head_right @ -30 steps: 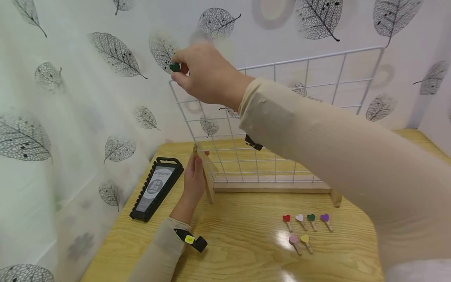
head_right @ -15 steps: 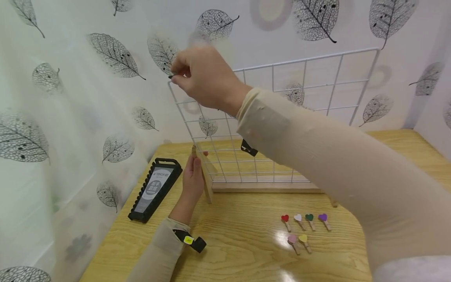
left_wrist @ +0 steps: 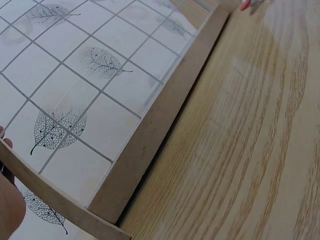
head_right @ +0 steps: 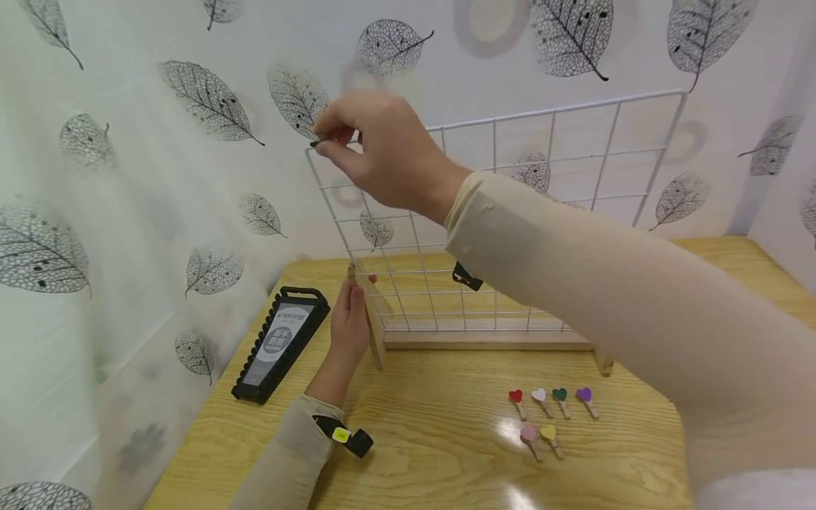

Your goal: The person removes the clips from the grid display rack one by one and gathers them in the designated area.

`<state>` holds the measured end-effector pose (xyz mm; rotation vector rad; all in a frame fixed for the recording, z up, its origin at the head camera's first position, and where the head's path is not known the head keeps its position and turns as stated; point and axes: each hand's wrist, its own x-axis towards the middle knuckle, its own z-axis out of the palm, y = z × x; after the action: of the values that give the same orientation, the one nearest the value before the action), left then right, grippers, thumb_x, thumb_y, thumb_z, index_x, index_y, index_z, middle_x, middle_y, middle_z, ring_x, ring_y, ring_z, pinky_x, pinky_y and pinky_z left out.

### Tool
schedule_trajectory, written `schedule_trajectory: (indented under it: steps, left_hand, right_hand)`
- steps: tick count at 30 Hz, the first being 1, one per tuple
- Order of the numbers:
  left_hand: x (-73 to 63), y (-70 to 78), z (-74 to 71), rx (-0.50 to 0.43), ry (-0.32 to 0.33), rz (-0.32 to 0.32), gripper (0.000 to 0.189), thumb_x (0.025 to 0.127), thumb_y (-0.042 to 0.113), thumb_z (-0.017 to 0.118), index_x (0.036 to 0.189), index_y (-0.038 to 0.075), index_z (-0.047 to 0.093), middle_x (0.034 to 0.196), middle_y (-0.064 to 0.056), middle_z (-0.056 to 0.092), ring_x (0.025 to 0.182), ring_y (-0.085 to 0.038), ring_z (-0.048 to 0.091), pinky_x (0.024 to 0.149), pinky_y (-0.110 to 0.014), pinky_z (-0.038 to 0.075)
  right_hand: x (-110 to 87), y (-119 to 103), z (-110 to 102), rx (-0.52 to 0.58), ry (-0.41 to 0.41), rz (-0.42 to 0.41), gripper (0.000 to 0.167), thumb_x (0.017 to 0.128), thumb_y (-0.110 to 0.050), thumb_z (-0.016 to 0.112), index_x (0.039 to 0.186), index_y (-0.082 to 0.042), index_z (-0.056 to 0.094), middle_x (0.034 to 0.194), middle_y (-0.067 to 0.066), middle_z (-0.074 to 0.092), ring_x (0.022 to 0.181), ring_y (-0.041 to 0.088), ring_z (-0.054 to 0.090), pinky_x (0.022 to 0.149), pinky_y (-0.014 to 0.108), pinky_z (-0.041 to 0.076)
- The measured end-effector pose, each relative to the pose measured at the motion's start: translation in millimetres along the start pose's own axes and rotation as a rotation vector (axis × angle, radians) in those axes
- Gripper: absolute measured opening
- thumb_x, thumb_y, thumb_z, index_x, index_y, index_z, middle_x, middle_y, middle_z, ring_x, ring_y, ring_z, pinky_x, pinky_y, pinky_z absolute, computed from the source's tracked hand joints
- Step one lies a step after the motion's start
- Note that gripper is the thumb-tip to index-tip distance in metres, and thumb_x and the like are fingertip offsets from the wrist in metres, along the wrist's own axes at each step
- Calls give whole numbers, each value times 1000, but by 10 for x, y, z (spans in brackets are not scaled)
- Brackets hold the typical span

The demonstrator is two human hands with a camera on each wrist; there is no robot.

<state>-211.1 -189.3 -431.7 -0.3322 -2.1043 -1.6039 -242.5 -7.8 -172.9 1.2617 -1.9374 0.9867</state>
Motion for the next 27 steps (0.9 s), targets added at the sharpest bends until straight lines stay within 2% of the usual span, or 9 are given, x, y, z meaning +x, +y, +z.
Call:
schedule_trajectory:
  steps: [3,6,8,12,15,18,21,24,27]
  left_hand:
    - [-4,-12,3,17,5,-13,47,109,39,32,132,4,55,105,-20,59,65,-12,35,58,-25,33]
    - [-4,8,3,9,1,-20,41,111,27,32,132,0,54,85,-25,46,61,-10,35,55,-24,34]
    - [-6,71,0,-7,-4,-16,42,111,24,31,132,-5,52,84,-26,45,63,-10,37,57,-23,36]
    - [-17,277,-7,-41,-23,-9,42,111,23,31,130,-9,51,80,-12,45,63,-10,40,57,-23,39]
    - [-31,373,0,-45,-25,-12,42,111,25,32,129,-7,52,88,0,49,65,-10,40,59,-23,39]
    - [-39,395,5,-50,-19,-16,43,110,26,33,130,-7,52,90,-1,51,66,-12,41,60,-23,39]
    - [-45,387,5,-47,-11,-34,46,109,29,33,131,-7,52,86,-3,49,66,-15,42,60,-22,39]
    - [-49,379,11,-39,-5,-49,50,108,33,33,131,-7,52,87,-6,50,68,-18,43,60,-23,40]
    - [-45,383,16,-39,-4,-47,51,107,34,33,131,-8,52,92,-16,53,71,-19,44,63,-24,41]
  right_hand:
    - [-154,-23,-20,58,-10,8,11,95,-8,70,103,-2,75,96,3,73,83,10,61,77,25,49]
    - [-358,-68,-64,105,-40,37,10,94,-5,72,103,-2,75,96,2,73,81,9,61,74,23,50]
    - [-510,-106,-109,138,-63,73,11,93,-4,72,104,-2,75,95,1,72,81,8,61,72,23,50]
    - [-821,-195,-236,173,-107,218,13,95,-6,71,107,-6,75,94,-2,72,81,8,62,68,22,49]
    - [-1096,-232,-361,159,-136,357,15,97,-11,70,111,-10,75,95,-3,72,81,7,64,65,21,48]
    - [-1414,-217,-489,154,-159,492,18,98,-14,69,115,-13,74,99,-3,73,84,7,67,67,20,50]
    - [-1750,-163,-604,164,-181,614,18,99,-16,68,116,-14,72,102,-1,73,86,8,68,69,21,52]
    - [-2073,-103,-708,160,-212,701,15,99,-17,69,113,-14,72,99,0,72,84,9,67,68,24,53]
    - [-2365,-52,-806,163,-271,752,12,98,-16,69,110,-15,72,95,-2,72,75,11,64,60,27,51]
